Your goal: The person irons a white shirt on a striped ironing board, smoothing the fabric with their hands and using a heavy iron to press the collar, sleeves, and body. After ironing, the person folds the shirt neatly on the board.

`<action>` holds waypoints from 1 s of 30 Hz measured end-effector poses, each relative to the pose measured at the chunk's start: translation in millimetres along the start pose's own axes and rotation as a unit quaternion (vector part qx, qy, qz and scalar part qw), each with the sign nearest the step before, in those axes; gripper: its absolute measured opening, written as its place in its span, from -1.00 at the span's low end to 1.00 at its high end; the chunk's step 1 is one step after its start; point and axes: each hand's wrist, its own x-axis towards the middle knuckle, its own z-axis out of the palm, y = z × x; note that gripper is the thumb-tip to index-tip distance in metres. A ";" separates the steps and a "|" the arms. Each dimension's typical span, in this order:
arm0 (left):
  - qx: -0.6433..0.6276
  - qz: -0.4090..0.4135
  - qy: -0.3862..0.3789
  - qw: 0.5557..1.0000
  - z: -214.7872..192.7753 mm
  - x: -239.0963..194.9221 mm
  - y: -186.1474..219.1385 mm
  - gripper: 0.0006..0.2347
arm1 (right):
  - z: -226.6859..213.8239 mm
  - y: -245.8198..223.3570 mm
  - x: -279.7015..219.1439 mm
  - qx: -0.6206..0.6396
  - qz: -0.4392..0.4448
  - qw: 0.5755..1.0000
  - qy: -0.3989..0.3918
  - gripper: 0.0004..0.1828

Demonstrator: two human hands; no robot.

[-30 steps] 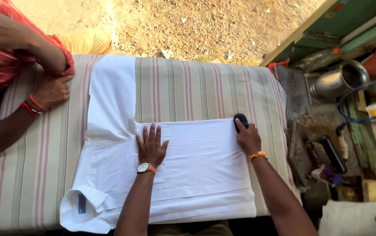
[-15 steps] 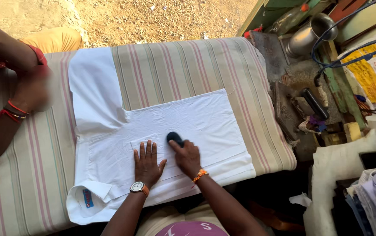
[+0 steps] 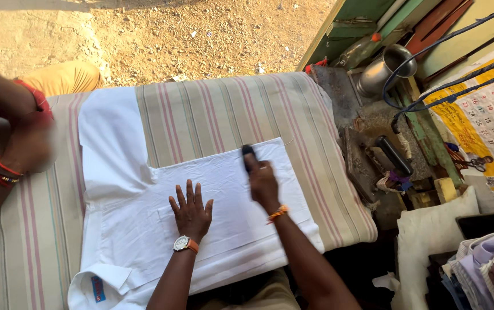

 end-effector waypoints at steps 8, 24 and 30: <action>0.029 -0.059 -0.032 0.997 17.4 30.4 -0.8 -0.39 | 8.3 33.7 15.0 -0.066 -0.098 0.990 -0.082 -0.38; 0.041 -0.091 -0.024 0.995 19.8 28.8 -0.1 -0.37 | -141.8 304.2 261.7 -0.230 0.232 0.932 -0.157 -0.50; 0.036 -0.090 -0.019 0.995 16.2 27.9 1.8 -0.37 | -144.7 287.0 193.8 -0.108 -0.031 0.994 0.006 -0.58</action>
